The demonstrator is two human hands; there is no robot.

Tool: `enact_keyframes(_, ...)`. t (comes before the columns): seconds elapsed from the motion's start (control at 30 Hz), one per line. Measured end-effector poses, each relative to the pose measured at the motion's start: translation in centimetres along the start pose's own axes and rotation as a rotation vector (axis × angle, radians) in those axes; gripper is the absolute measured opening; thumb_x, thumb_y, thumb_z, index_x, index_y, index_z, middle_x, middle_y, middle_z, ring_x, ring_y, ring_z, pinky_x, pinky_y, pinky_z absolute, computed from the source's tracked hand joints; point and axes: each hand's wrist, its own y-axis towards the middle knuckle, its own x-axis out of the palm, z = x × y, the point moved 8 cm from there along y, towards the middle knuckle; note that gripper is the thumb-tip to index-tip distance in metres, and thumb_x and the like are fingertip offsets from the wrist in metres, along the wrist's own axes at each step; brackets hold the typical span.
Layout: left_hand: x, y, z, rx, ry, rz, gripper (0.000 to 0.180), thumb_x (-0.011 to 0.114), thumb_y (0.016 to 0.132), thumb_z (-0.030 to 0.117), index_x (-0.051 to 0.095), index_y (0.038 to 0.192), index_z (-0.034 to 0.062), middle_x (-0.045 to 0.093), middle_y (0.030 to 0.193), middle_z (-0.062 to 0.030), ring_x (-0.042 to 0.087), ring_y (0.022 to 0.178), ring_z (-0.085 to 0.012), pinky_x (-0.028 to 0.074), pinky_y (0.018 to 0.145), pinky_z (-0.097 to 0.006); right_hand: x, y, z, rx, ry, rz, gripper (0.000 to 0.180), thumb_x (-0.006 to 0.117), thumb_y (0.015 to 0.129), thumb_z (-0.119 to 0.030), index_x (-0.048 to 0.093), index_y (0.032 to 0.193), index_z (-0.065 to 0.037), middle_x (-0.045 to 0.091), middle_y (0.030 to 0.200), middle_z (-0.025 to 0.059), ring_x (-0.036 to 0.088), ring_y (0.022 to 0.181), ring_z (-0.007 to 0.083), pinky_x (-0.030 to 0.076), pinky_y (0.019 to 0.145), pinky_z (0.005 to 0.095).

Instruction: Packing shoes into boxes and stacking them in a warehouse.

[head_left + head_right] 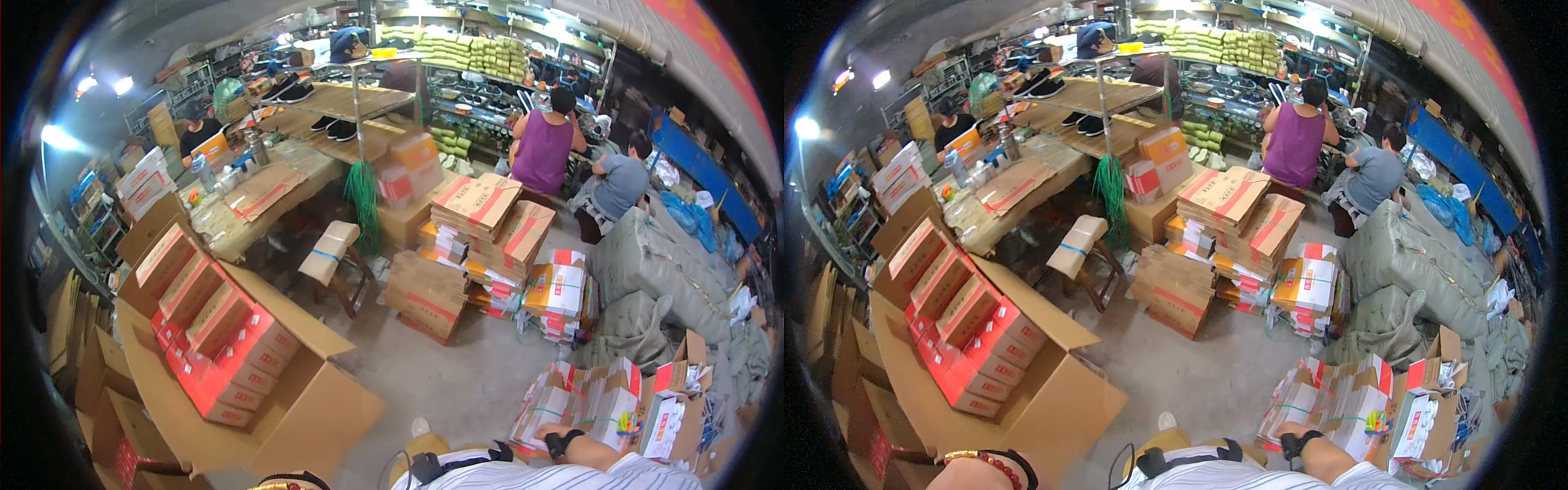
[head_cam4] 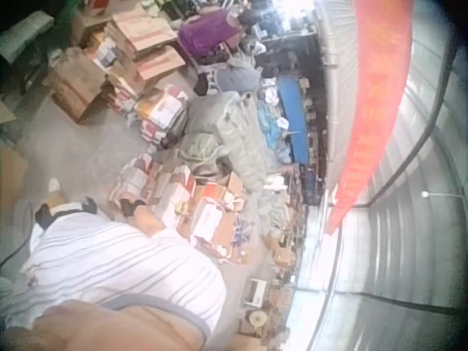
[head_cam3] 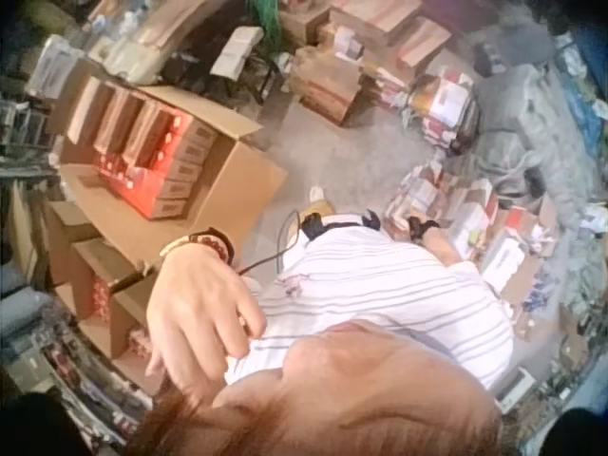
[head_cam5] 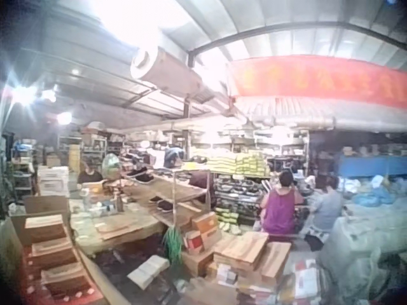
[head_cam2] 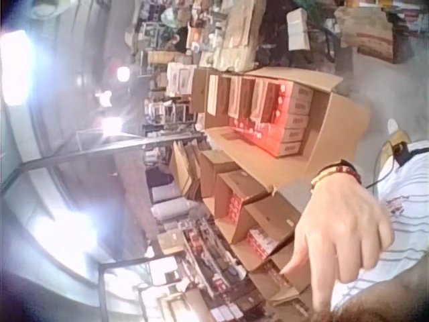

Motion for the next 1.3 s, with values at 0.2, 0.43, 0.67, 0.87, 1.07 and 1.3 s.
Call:
enact_keyframes(0.2, -21.8, -22.8, -4.1, -0.862, 0.601, 0.947, 0.048, 0.058, 0.085, 0.043, 0.059, 0.101, -0.0020, 0.059, 0.086, -0.0096, 0.056, 0.080, -0.0201, 0.045, 0.071, -0.034, -7.6, -0.1, 11.7, 0.527, 0.730, 0.516, 0.021, 0.062, 0.082, -0.015, 0.064, 0.094, 0.003, 0.065, 0.078, 0.0128, 0.063, 0.065, 0.0200, 0.054, 0.058, 0.0334)
enact_keyframes(0.43, -13.5, -70.2, -21.1, -2.042, 0.670, 0.734, 0.037, 0.053, 0.086, 0.040, 0.063, 0.104, 0.0090, 0.062, 0.112, -0.0163, 0.056, 0.109, -0.0336, 0.043, 0.092, -0.043, -17.6, 21.0, 6.8, 0.295, 0.335, 0.080, 0.031, 0.062, 0.079, -0.032, 0.068, 0.090, -0.004, 0.067, 0.078, 0.0098, 0.065, 0.070, 0.0223, 0.052, 0.066, 0.0358)
enact_keyframes(0.67, -10.4, -76.4, -24.3, -2.055, 0.382, 1.520, 0.042, 0.051, 0.088, 0.043, 0.063, 0.103, 0.0047, 0.062, 0.093, -0.0102, 0.057, 0.082, -0.0266, 0.044, 0.072, -0.038, -41.8, 43.9, -26.3, -0.199, 0.028, 0.177, 0.026, 0.055, 0.084, -0.031, 0.066, 0.092, -0.009, 0.067, 0.090, 0.0144, 0.064, 0.085, 0.0311, 0.050, 0.074, 0.0393)
enact_keyframes(0.87, -17.6, -73.4, -20.8, -2.112, 0.191, 1.951, 0.057, 0.053, 0.083, 0.054, 0.061, 0.113, 0.0058, 0.062, 0.111, -0.0213, 0.058, 0.108, -0.0311, 0.044, 0.092, -0.039, -51.1, 55.9, -50.1, -0.339, -0.045, 0.152, 0.022, 0.056, 0.085, -0.025, 0.065, 0.097, -0.009, 0.067, 0.091, 0.0138, 0.064, 0.084, 0.0264, 0.050, 0.074, 0.0366)
enact_keyframes(1.07, -20.2, -81.0, -16.5, -2.015, 0.228, 1.882, 0.040, 0.055, 0.084, 0.044, 0.066, 0.100, 0.0097, 0.067, 0.098, -0.0147, 0.062, 0.096, -0.0317, 0.048, 0.084, -0.039, -42.8, 63.3, -63.8, -0.760, -0.289, -0.128, 0.024, 0.055, 0.086, -0.027, 0.063, 0.099, -0.008, 0.067, 0.094, 0.0125, 0.063, 0.088, 0.0293, 0.050, 0.076, 0.0384)
enact_keyframes(1.3, -24.0, -82.9, -7.2, -1.818, 0.192, 2.287, 0.028, 0.058, 0.083, 0.032, 0.064, 0.096, 0.0089, 0.067, 0.093, -0.0153, 0.063, 0.089, -0.0304, 0.048, 0.077, -0.039, -36.9, 68.5, -60.3, -0.651, -0.843, -0.859, 0.035, 0.052, 0.087, -0.034, 0.063, 0.108, -0.008, 0.065, 0.105, 0.0134, 0.061, 0.100, 0.0309, 0.048, 0.085, 0.0389)
